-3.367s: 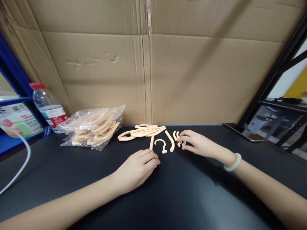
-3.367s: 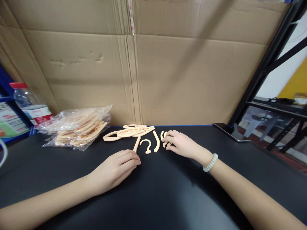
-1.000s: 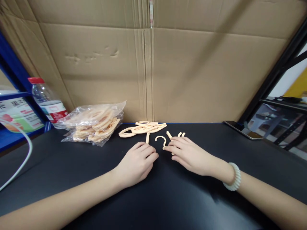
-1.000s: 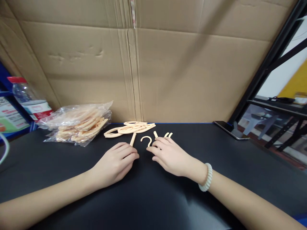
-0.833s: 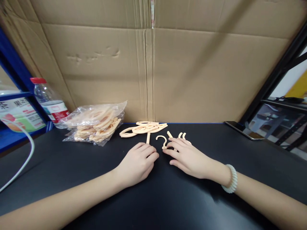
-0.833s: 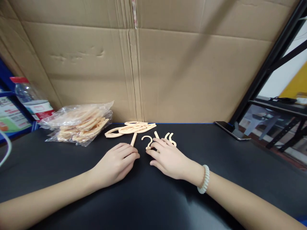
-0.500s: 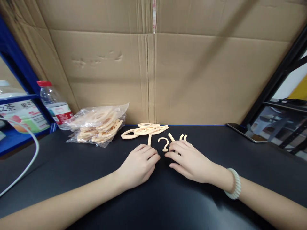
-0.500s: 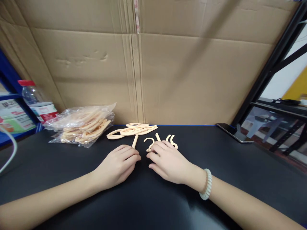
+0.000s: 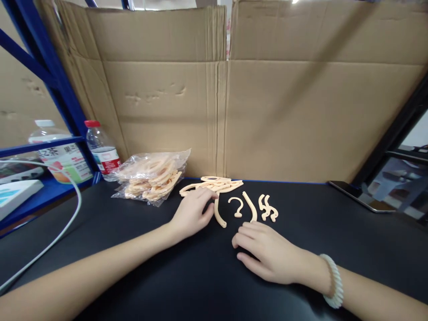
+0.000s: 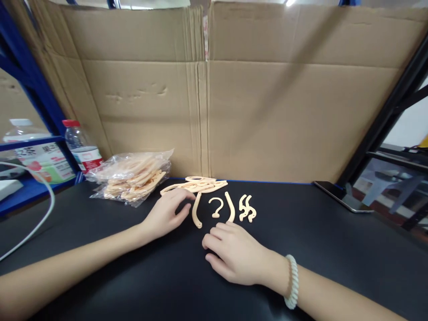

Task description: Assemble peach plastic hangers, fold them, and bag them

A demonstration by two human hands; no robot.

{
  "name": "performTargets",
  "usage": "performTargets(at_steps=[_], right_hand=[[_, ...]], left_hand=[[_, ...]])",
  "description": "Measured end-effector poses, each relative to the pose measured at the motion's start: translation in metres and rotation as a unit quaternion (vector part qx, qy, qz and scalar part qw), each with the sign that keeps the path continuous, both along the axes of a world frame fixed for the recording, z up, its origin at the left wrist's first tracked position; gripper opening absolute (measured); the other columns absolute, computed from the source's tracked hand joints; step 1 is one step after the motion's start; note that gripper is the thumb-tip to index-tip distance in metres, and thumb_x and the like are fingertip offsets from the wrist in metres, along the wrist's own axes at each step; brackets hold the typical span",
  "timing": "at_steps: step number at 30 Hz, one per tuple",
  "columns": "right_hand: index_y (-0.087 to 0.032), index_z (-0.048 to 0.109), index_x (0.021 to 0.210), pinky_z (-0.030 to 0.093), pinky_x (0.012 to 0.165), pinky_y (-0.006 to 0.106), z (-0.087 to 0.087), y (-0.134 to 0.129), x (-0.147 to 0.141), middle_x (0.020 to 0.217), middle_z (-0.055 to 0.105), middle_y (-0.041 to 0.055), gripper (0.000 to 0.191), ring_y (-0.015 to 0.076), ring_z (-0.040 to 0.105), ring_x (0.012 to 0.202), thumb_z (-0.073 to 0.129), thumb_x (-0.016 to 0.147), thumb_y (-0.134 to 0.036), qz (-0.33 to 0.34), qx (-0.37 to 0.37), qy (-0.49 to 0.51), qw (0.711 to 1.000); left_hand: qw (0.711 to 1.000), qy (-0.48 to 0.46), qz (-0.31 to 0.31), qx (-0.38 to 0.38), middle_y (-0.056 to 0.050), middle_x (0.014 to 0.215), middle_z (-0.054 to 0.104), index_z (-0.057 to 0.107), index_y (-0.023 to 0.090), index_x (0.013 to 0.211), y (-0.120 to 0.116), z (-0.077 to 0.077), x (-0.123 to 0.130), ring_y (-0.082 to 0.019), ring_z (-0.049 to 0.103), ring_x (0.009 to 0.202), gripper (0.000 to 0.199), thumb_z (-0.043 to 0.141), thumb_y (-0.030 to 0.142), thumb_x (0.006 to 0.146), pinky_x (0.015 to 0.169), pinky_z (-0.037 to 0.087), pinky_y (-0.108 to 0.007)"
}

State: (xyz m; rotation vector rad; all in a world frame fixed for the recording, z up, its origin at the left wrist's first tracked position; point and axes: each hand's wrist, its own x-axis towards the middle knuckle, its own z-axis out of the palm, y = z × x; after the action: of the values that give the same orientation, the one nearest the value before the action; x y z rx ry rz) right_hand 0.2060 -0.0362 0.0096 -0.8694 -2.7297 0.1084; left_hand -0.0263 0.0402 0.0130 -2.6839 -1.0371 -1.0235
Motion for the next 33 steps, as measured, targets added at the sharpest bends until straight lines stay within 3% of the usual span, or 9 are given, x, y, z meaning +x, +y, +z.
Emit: performTargets(at_steps=[2, 5, 9, 12, 18, 22, 27, 33], right_hand=[[-0.018, 0.056, 0.098, 0.041, 0.073, 0.032, -0.001, 0.0, -0.002, 0.087, 0.06, 0.0052, 0.013, 0.0187, 0.051, 0.078, 0.045, 0.091, -0.021, -0.002, -0.001, 0.005, 1.0], [-0.018, 0.055, 0.097, 0.042, 0.075, 0.031, -0.002, 0.0, -0.003, 0.087, 0.061, 0.0048, 0.011, 0.0183, 0.052, 0.078, 0.046, 0.091, -0.021, 0.0, -0.001, 0.013, 1.0], [-0.018, 0.056, 0.096, 0.043, 0.076, 0.031, 0.001, -0.001, -0.004, 0.088, 0.062, 0.0047, 0.011, 0.0181, 0.054, 0.079, 0.046, 0.091, -0.021, -0.001, 0.001, 0.017, 1.0], [-0.018, 0.056, 0.097, 0.044, 0.078, 0.031, 0.003, -0.001, -0.004, 0.089, 0.062, 0.005, 0.012, 0.0184, 0.055, 0.08, 0.046, 0.091, -0.022, 0.0, 0.007, 0.013, 1.0], [-0.019, 0.056, 0.098, 0.044, 0.078, 0.03, 0.006, -0.001, -0.003, 0.087, 0.063, 0.0048, 0.013, 0.0185, 0.056, 0.081, 0.046, 0.091, -0.023, 0.002, 0.016, 0.003, 1.0], [-0.019, 0.056, 0.098, 0.044, 0.078, 0.03, 0.006, -0.002, -0.002, 0.088, 0.063, 0.0048, 0.013, 0.0182, 0.056, 0.082, 0.046, 0.092, -0.023, 0.0, 0.018, 0.001, 1.0], [-0.018, 0.057, 0.099, 0.045, 0.079, 0.029, 0.007, -0.001, -0.002, 0.088, 0.063, 0.0047, 0.013, 0.0182, 0.057, 0.082, 0.047, 0.092, -0.024, 0.006, 0.022, -0.001, 1.0], [-0.018, 0.058, 0.104, 0.045, 0.08, 0.03, 0.009, -0.001, 0.001, 0.091, 0.065, 0.0052, 0.017, 0.0184, 0.058, 0.084, 0.049, 0.091, -0.024, 0.005, 0.019, 0.006, 1.0]], left_hand=[[0.996, 0.057, 0.065, -0.008, -0.009, 0.104, 0.065, 0.054, 0.018, 0.105, 0.016, 0.003, -0.007, -0.025, 0.058, 0.1, 0.022, 0.05, 0.014, 0.083, 0.087, 0.048, -0.043], [0.992, 0.089, 0.092, -0.019, -0.014, 0.111, 0.061, 0.051, 0.015, 0.113, 0.033, 0.008, -0.013, -0.029, 0.056, 0.106, 0.03, 0.051, 0.018, 0.083, 0.09, 0.047, -0.046], [0.985, 0.149, 0.08, -0.037, -0.014, 0.121, 0.058, 0.049, 0.015, 0.12, 0.047, 0.018, -0.006, -0.029, 0.054, 0.113, 0.04, 0.057, 0.028, 0.082, 0.097, 0.043, -0.042], [0.973, 0.203, 0.082, -0.067, -0.016, 0.12, 0.06, 0.052, 0.015, 0.12, 0.06, 0.026, 0.004, -0.032, 0.055, 0.111, 0.042, 0.056, 0.035, 0.083, 0.094, 0.044, -0.044], [0.945, 0.295, 0.068, -0.127, -0.015, 0.113, 0.062, 0.054, 0.015, 0.122, 0.084, 0.038, 0.015, -0.032, 0.059, 0.104, 0.054, 0.062, 0.024, 0.07, 0.087, 0.047, -0.04], [0.945, 0.303, 0.07, -0.105, -0.015, 0.111, 0.059, 0.057, 0.013, 0.115, 0.088, 0.036, 0.018, -0.03, 0.057, 0.1, 0.049, 0.061, 0.011, 0.065, 0.09, 0.044, -0.038], [0.957, 0.271, 0.091, -0.055, -0.015, 0.107, 0.059, 0.057, 0.013, 0.11, 0.089, 0.034, 0.017, -0.03, 0.051, 0.103, 0.036, 0.053, 0.008, 0.075, 0.091, 0.042, -0.042], [0.967, 0.23, 0.107, -0.012, -0.017, 0.115, 0.057, 0.047, 0.009, 0.127, 0.076, 0.044, 0.012, -0.028, 0.05, 0.104, 0.051, 0.039, -0.004, 0.078, 0.093, 0.041, -0.04]])
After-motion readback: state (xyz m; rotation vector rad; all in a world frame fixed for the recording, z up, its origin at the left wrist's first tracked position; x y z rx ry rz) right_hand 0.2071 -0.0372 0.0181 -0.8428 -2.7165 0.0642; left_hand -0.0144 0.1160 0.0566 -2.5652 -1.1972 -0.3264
